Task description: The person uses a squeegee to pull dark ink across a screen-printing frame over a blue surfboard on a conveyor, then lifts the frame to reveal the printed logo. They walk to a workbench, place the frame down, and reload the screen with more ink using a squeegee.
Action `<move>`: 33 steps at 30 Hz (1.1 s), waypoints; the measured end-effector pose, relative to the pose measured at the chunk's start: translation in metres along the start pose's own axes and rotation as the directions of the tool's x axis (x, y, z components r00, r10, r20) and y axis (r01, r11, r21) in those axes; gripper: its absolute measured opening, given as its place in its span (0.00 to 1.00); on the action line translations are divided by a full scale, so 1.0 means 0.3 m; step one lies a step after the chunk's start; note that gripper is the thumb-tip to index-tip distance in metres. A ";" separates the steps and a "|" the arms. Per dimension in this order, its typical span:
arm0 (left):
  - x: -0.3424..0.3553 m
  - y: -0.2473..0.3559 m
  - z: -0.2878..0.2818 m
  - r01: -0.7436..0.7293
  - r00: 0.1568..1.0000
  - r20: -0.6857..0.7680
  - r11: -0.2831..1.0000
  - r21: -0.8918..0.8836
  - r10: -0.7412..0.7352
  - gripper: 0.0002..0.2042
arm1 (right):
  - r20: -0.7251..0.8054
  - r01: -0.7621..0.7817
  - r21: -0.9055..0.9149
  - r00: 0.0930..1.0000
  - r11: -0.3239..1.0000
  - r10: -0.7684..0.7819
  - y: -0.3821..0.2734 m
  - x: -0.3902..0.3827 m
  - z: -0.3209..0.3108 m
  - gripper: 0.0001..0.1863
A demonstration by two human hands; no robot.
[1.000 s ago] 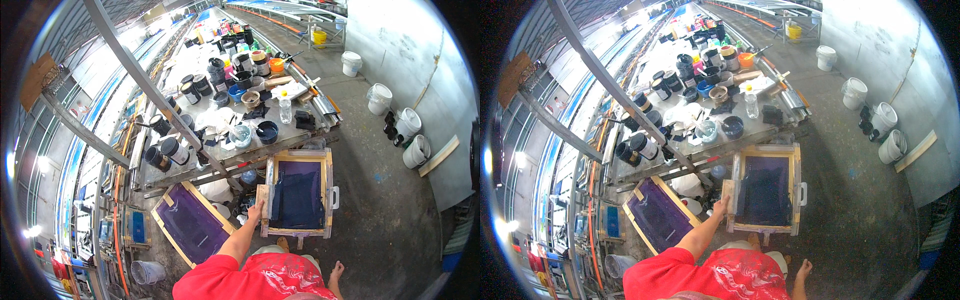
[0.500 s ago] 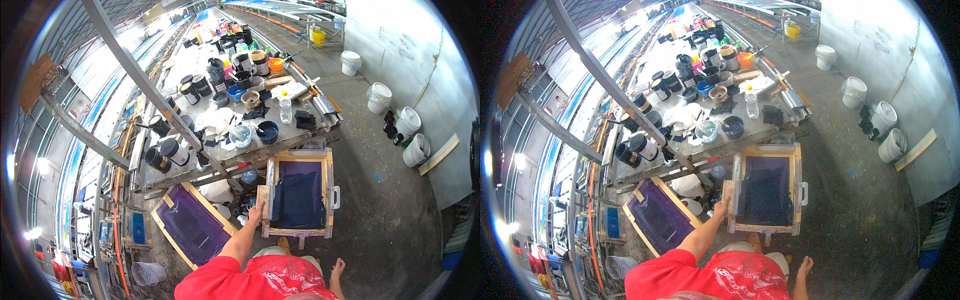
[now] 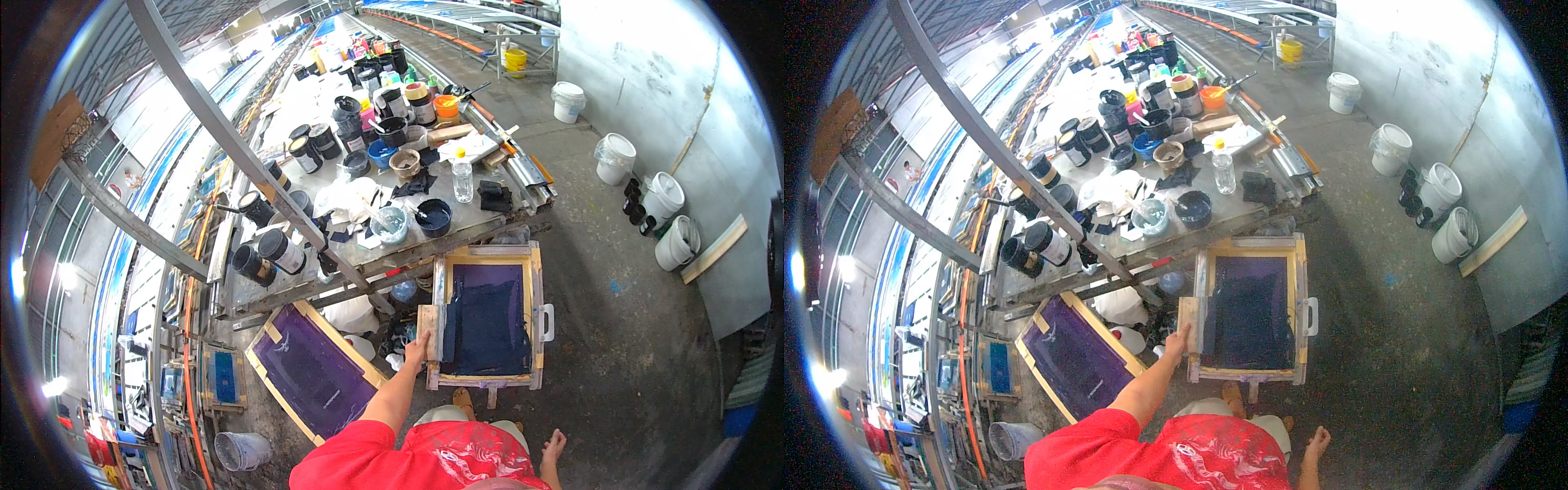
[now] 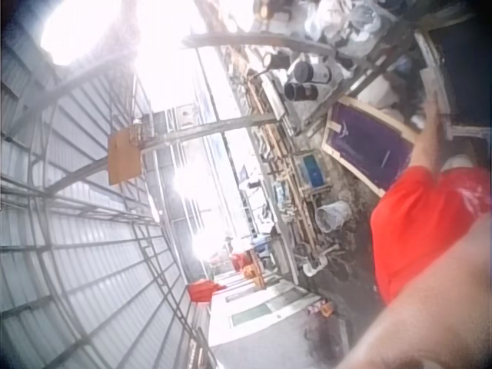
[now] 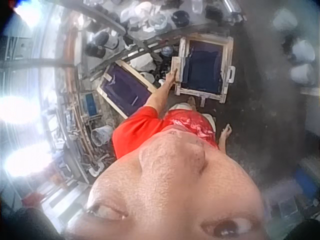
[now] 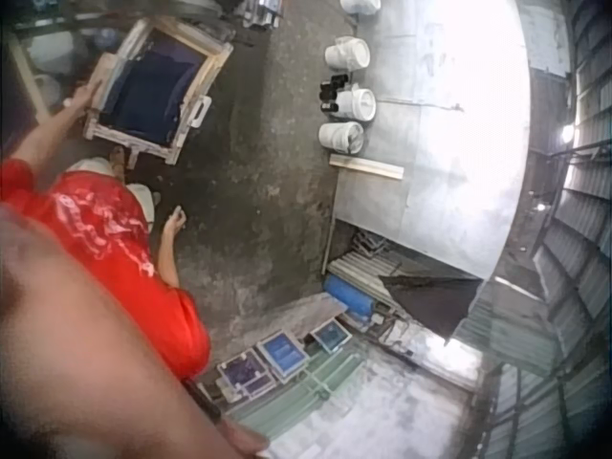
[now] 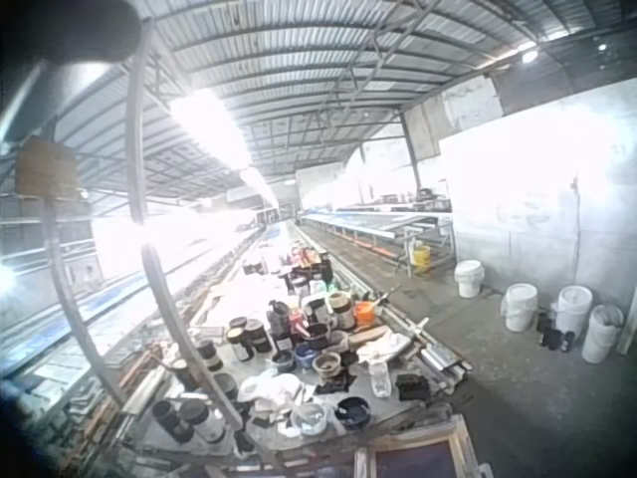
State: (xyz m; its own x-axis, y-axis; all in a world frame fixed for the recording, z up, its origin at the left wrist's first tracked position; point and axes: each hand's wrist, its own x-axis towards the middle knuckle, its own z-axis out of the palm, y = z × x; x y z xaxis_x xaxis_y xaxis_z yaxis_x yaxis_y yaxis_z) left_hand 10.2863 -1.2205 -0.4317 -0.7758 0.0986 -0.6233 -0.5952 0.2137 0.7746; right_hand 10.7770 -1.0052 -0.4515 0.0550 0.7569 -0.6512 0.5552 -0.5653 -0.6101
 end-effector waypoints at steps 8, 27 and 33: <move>0.044 -0.028 -0.011 0.014 1.000 -0.019 0.998 0.059 -0.013 0.35 | -0.017 -0.004 0.031 1.000 1.000 0.004 -0.015 -0.014 -0.038 0.31; -0.131 0.033 0.041 -0.112 0.954 -0.291 0.987 -0.113 0.075 0.27 | 0.147 0.309 -0.003 0.941 0.951 -0.305 -0.184 0.538 -0.094 0.30; -0.217 0.061 0.060 -0.159 0.956 -0.284 0.948 -0.275 0.078 0.28 | 0.234 0.468 -0.072 0.867 0.881 -0.441 -0.439 0.624 0.058 0.28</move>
State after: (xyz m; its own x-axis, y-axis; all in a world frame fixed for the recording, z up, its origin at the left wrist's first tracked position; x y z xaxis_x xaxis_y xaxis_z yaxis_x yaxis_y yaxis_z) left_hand 10.3297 -1.2056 -0.3789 -0.8472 -0.1648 -0.5051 -0.4989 -0.0802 0.8629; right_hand 10.6997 -0.7947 -0.5007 -0.3911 0.8285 -0.4008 0.5747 -0.1203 -0.8095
